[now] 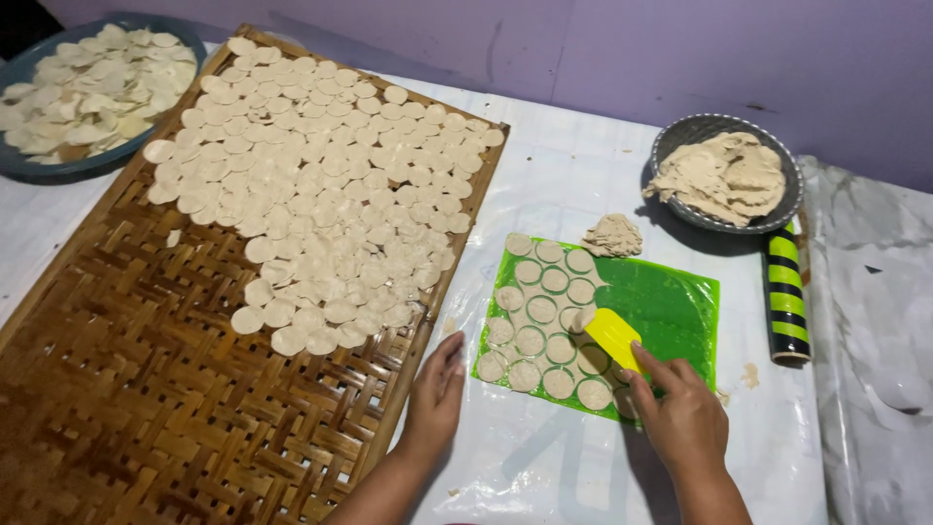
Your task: Making small dough discs using a scraper and placing them on a bamboo tray.
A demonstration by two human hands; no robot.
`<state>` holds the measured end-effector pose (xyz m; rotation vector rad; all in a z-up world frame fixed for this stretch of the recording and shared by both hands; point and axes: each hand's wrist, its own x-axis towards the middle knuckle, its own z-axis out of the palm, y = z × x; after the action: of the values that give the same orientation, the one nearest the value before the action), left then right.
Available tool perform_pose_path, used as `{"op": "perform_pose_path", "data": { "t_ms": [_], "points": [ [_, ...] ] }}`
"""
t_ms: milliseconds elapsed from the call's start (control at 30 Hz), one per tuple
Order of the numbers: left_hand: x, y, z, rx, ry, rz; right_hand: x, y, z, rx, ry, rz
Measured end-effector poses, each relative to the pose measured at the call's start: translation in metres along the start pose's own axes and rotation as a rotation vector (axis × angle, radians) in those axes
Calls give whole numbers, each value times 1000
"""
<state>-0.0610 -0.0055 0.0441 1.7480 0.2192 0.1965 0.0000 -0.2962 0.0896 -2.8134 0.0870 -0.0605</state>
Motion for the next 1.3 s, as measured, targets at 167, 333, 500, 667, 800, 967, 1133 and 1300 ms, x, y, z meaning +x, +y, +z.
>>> {"op": "perform_pose_path", "data": {
  "t_ms": [167, 333, 500, 667, 800, 967, 1133, 1300],
  "points": [
    [27, -12, 14, -663, -124, -469, -21, -34, -10, 224, 11, -368],
    [34, -40, 14, -977, -269, -675, -33, -58, -15, 123, -65, -478],
    [36, -63, 20, -615, -168, -409, -40, -73, -13, -82, -31, -456],
    [30, -37, -5, -483, -46, -375, -36, -66, 4, -114, -69, -390],
    [30, -10, -57, -267, 96, -336, -22, -41, 24, -107, -182, -270],
    [25, 19, -137, 119, 422, -272, 4, 39, 98, 61, -121, -386],
    [39, -22, -207, 448, 572, -330, 17, 83, 139, 133, -34, -473],
    [61, -46, -247, 627, 633, -316, 15, 79, 131, 145, -67, -322]
  ]
}}
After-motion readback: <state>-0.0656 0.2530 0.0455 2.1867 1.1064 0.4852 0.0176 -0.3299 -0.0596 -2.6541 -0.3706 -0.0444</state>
